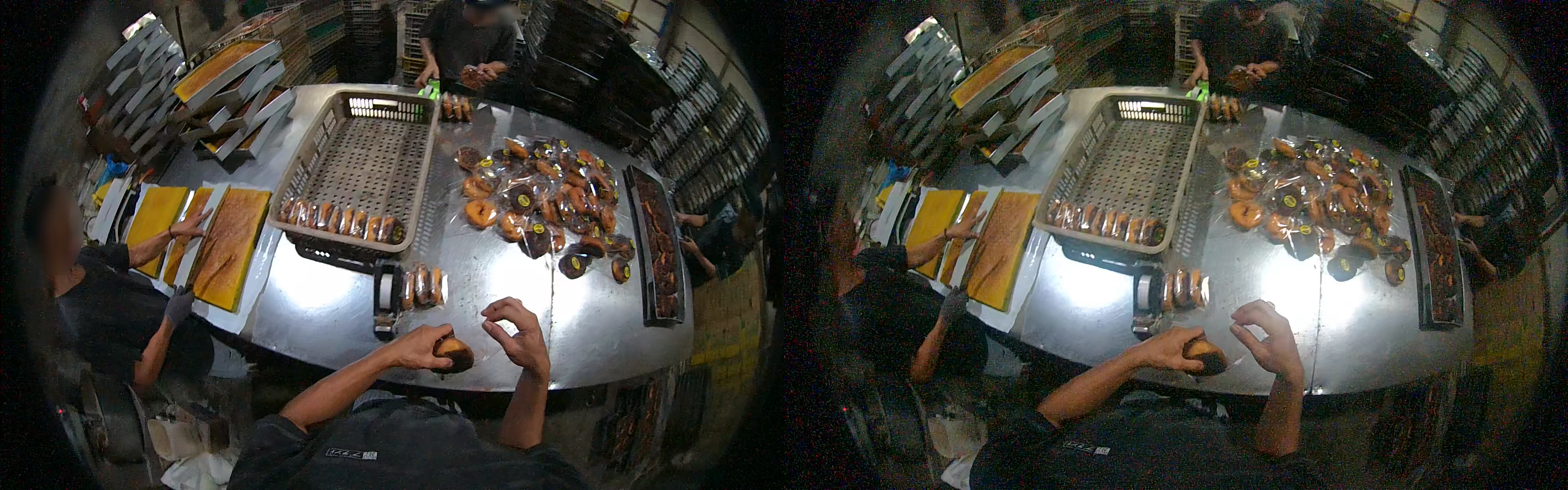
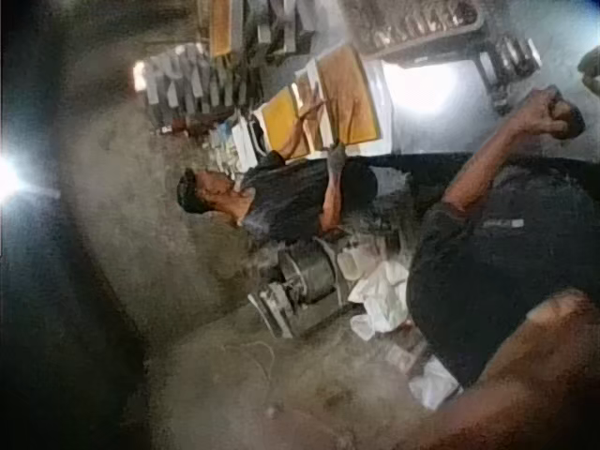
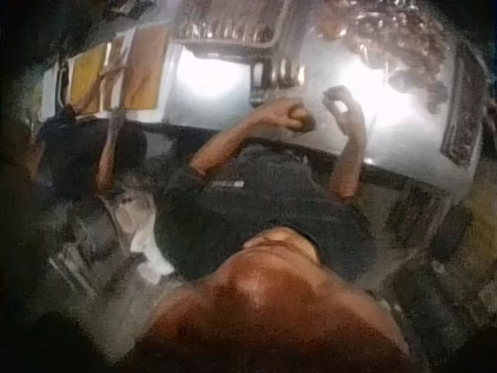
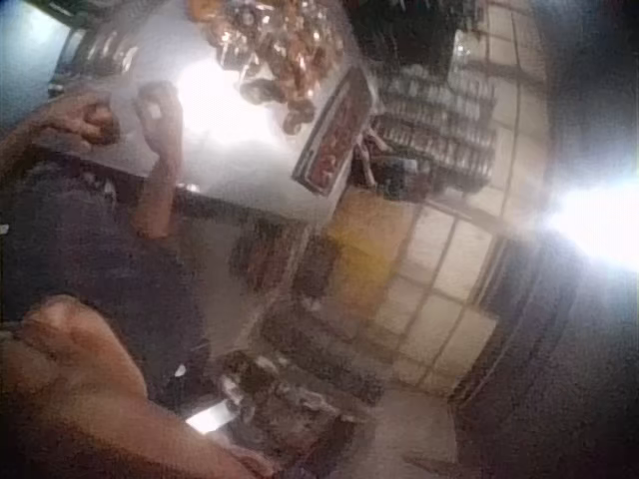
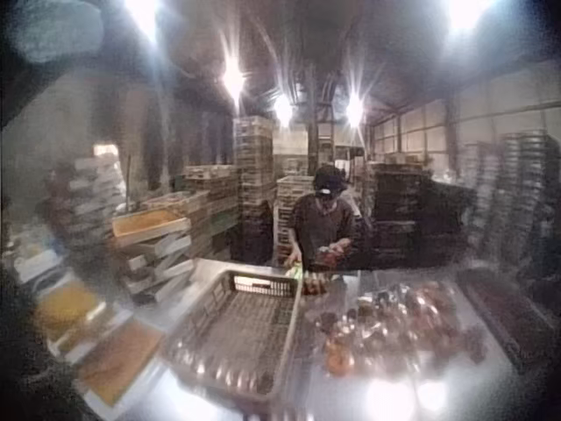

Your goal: The person packages individual doughnuts into clear plastic bags at a stainless steel workstation. They pick up doughnuts from a pile, place them into bags, seal the bags, and arrange them in a green plastic crate.

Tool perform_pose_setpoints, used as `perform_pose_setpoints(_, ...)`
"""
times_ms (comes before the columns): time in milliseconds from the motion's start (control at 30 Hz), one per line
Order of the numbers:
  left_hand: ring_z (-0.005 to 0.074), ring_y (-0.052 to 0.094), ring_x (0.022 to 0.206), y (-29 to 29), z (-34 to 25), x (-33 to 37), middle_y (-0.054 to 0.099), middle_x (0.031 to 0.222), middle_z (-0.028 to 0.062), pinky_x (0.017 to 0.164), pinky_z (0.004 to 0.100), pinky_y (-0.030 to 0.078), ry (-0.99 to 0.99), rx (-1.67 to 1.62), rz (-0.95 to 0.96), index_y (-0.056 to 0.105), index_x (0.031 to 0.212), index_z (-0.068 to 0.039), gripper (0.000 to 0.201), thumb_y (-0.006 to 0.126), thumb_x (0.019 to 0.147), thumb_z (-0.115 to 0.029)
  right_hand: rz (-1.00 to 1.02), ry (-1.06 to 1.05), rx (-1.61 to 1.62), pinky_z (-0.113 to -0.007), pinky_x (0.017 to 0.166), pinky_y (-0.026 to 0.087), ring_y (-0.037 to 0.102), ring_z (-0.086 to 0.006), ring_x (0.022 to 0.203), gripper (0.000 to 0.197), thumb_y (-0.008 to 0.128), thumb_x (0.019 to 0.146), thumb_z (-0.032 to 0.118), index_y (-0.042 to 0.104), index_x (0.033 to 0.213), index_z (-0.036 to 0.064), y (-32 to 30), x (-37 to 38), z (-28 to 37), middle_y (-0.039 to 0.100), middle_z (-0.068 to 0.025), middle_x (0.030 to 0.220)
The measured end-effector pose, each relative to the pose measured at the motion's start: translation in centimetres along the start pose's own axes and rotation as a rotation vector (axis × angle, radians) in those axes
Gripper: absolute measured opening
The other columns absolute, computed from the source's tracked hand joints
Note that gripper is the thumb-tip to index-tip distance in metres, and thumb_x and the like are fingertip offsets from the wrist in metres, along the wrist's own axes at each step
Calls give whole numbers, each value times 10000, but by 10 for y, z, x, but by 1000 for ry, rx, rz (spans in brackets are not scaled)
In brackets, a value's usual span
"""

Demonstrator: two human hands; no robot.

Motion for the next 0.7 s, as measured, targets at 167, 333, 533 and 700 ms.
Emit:
perform_pose_setpoints(167,259,668,908,5,18,-45,690,989,123,858,354,526,98,-247,-233,569,1205,-27,528,783,793,-279,-316,12,19,-404,979,442,567,-261,1156,325,759,836,131,606,1107,39,62,-5,-5,610,-129,1214)
perform_pose_setpoints(333,141,645,966,-15,19,-88,689,1063,64,875,278,526,-102,-608,-347,608,1239,-17,457,730,907,-306,-163,281,645,-325,898,499,579,-192,1086,633,779,845,213,478,1367,17,109,-25,-18,578,-96,1223)
perform_pose_setpoints(533,148,673,976,-30,4,-100,711,1067,119,829,270,560,-133,-983,-655,626,1219,39,415,562,1019,-319,-479,205,177,-264,681,466,574,-128,745,81,662,921,44,680,916,-35,163,-26,4,595,-81,900)
perform_pose_setpoints(700,187,677,993,-52,7,-95,696,1114,162,835,291,562,14,-988,-736,612,1203,61,415,494,1048,-305,-679,41,-89,-344,867,517,624,-256,1022,370,602,951,61,511,1296,-39,163,0,29,568,-199,1217)
Point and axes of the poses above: each hand's wrist, its own x-axis towards the middle knuckle, its own y-axis out of the palm, z = x × y, the point moved 3 cm from there along x, towards the middle knuckle
